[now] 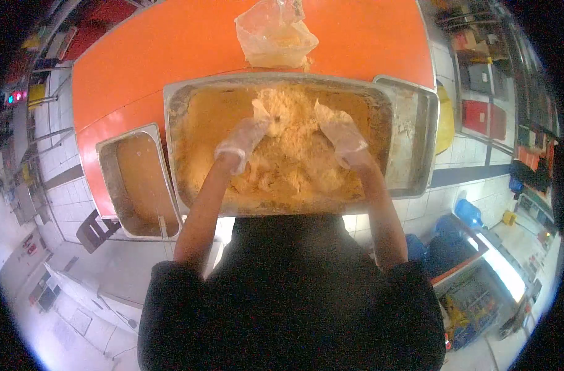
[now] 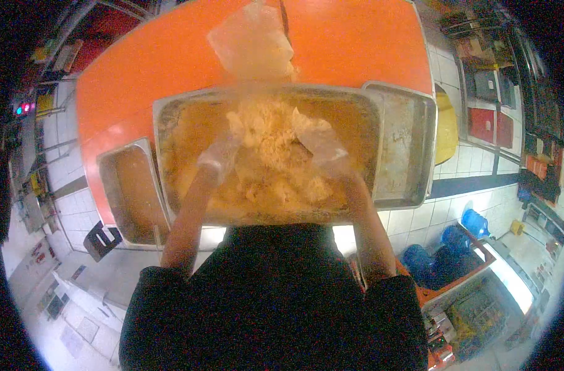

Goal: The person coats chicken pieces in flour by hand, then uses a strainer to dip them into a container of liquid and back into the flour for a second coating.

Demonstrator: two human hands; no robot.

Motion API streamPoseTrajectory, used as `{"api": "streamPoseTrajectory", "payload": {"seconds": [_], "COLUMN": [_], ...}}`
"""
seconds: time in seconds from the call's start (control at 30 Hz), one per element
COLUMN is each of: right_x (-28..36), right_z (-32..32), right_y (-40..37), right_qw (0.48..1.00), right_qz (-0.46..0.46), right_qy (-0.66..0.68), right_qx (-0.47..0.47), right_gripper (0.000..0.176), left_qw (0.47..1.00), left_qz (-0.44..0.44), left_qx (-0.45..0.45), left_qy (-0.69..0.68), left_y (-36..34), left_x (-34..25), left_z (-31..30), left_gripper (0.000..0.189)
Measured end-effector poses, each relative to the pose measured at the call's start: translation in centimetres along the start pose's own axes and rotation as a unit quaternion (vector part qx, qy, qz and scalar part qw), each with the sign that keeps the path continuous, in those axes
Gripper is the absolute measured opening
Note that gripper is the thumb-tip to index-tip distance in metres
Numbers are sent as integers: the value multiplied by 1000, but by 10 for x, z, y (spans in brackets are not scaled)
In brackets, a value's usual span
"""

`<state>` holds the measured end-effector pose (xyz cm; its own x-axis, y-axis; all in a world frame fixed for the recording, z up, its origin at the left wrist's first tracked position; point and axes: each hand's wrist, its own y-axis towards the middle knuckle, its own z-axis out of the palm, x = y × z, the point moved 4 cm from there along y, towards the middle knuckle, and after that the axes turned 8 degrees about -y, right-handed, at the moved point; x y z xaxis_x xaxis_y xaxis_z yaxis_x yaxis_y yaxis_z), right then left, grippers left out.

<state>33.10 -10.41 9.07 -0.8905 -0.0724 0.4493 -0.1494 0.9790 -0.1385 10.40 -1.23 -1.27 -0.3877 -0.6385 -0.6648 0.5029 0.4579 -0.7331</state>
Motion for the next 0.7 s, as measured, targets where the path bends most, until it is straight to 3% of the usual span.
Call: {"api": "streamPoseTrajectory", "payload": {"seconds": [0.03,0.07,0.1,0.13,0.17,0.2,0.23,0.27,0.3,0.33,0.37,0.4,0.47,0.5,0.53,0.57,0.63,0.7], "right_x": [20,15,-3,-18,-29,-32,-25,-26,-44,-61,-72,-82,-103,-115,-139,-113,-73,-54], "right_z": [-25,-15,8,25,25,14,10,11,14,19,35,62,123,153,212,160,110,89], "right_y": [4,-2,-15,-27,-32,-31,-33,-31,-28,-35,-38,-35,-24,-17,-12,1,14,17], "right_qw": [995,995,962,896,897,991,977,977,990,950,946,962,952,930,814,955,994,994], "right_qz": [55,54,136,215,213,43,-131,-131,83,294,300,221,105,58,9,27,75,93], "right_qy": [62,62,219,368,368,105,-168,-168,-94,-14,-56,-136,-285,-363,-569,-294,-81,-28], "right_qx": [53,53,89,123,123,70,8,8,60,108,108,88,26,-16,-115,-34,24,40], "right_gripper": [49,49,49,48,48,47,46,46,37,29,27,25,20,18,16,17,19,22], "left_qw": [983,933,852,742,608,609,687,757,756,815,858,858,935,935,973,992,991,989], "left_qz": [28,54,78,97,114,113,128,143,142,111,79,81,26,26,33,42,35,32], "left_qx": [51,100,145,186,220,219,192,162,162,59,-46,-45,-99,-101,-103,-101,-105,-107], "left_qy": [174,341,497,636,754,754,689,617,617,566,505,505,340,340,202,61,76,92], "left_y": [-12,-30,-49,-64,-71,-64,-50,-42,-43,-41,-39,-22,19,16,7,3,6,15], "left_x": [-15,-32,-47,-57,-58,-37,0,22,28,29,29,44,72,57,28,5,-20,-22], "left_z": [13,29,44,56,60,50,31,13,2,-17,-36,-53,-93,-84,-61,-38,-2,10], "left_gripper": [47,47,46,45,45,45,51,58,58,57,57,57,56,56,57,57,57,56]}}
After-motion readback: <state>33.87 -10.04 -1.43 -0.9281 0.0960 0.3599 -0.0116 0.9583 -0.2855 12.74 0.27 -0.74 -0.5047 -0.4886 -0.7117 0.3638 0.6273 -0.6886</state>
